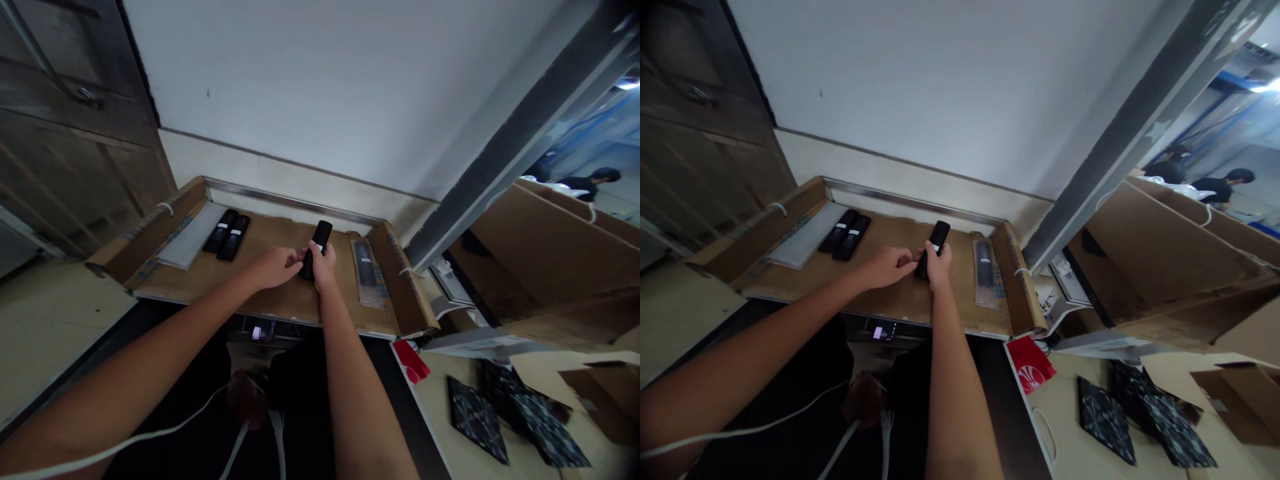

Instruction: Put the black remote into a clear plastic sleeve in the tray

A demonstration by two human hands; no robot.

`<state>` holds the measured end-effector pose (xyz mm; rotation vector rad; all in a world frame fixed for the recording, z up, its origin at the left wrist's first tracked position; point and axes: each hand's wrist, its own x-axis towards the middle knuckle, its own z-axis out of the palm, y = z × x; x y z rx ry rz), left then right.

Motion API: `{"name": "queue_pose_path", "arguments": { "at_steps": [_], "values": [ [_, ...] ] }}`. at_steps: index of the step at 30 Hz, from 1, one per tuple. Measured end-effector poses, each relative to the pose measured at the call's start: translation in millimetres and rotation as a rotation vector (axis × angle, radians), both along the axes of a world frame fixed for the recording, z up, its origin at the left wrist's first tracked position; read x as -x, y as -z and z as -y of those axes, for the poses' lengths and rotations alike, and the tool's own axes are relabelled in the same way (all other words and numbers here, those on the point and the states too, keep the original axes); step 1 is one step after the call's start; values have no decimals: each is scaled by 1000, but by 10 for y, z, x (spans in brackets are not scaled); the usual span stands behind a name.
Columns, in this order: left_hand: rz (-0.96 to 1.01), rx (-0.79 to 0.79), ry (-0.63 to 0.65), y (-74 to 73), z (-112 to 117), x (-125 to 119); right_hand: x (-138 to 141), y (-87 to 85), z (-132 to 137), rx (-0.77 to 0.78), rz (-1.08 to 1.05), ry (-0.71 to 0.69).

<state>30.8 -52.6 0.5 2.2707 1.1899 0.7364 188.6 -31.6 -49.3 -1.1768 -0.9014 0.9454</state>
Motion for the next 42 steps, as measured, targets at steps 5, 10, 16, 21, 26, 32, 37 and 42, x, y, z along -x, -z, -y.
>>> {"name": "queue_pose_path", "arguments": {
  "at_steps": [5,10,16,21,26,32,37,42],
  "values": [
    [-410,-102,-108,-229,175,830,28,-39,26,-12,-108,-18],
    [-892,-378,-226,-356,203,1779,42,-38,20,-17,-121,-16],
    [-985,-232,-175,-177,131,2139,55,-63,31,-3,-133,-4],
    [-845,-242,-214,-116,72,2157,64,-79,45,-1,-131,2],
    [-722,-418,-209,-212,135,2044,68,-80,46,-6,-130,13],
    [-330,-318,-308,-432,243,1801,63,-77,51,-4,-131,16],
    [-82,-270,-258,-453,326,1393,60,-69,34,-14,-144,23],
    [34,-250,-180,-131,158,652,30,-79,104,-7,-172,-54]
  ]
}}
